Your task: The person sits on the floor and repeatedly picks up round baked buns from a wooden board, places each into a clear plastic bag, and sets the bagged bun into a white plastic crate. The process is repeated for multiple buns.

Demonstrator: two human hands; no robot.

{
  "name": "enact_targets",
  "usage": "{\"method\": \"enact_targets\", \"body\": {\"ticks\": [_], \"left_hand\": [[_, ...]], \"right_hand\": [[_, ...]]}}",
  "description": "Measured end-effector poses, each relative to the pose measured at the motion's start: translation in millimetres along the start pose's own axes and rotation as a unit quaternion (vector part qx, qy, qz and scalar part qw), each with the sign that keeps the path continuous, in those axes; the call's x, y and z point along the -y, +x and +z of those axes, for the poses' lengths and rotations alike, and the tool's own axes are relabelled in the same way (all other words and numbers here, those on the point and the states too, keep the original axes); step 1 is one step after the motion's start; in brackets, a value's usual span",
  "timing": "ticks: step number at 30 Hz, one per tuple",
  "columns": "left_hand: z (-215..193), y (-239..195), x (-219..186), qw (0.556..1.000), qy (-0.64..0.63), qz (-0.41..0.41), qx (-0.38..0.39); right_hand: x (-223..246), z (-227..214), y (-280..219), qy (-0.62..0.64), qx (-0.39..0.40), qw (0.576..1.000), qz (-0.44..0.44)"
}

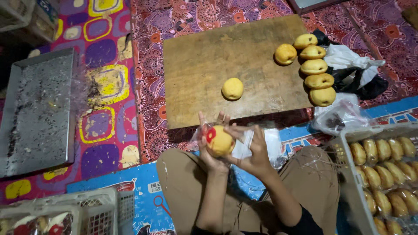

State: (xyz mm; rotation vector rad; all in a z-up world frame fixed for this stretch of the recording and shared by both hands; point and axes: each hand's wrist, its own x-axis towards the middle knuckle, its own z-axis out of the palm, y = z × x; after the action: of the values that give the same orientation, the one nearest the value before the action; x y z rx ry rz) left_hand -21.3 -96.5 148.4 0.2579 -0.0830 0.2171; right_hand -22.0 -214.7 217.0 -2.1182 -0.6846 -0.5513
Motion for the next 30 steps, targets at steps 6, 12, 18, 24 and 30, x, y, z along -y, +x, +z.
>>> {"method": "enact_targets", "body": {"ticks": [6,12,18,24,30], "left_hand": [[13,-3,-13,0.996,-0.075,-0.044,-0.025],[-23,-26,-3,0.982,-0.084,-0.159,-0.061],[-31,-48,-18,0.815,0.569,0.11,-0.008],[-1,-70,-50,0.769,0.59,-0.201,0.144],[24,-70,-55,0.748,0.613,-0.179,0.182]], "right_hand": [[-1,-9,-9,-0.009,-0.028,1.0,-0.003],[-12,-30,-42,-0.078,-0.028,0.966,-0.246],[-17,-36,-15,0.163,0.233,0.957,0.062],[7,-54,-4,0.12,0.184,0.975,0.028],[28,-70,-3,-0.009,0.145,0.979,-0.143]]}}
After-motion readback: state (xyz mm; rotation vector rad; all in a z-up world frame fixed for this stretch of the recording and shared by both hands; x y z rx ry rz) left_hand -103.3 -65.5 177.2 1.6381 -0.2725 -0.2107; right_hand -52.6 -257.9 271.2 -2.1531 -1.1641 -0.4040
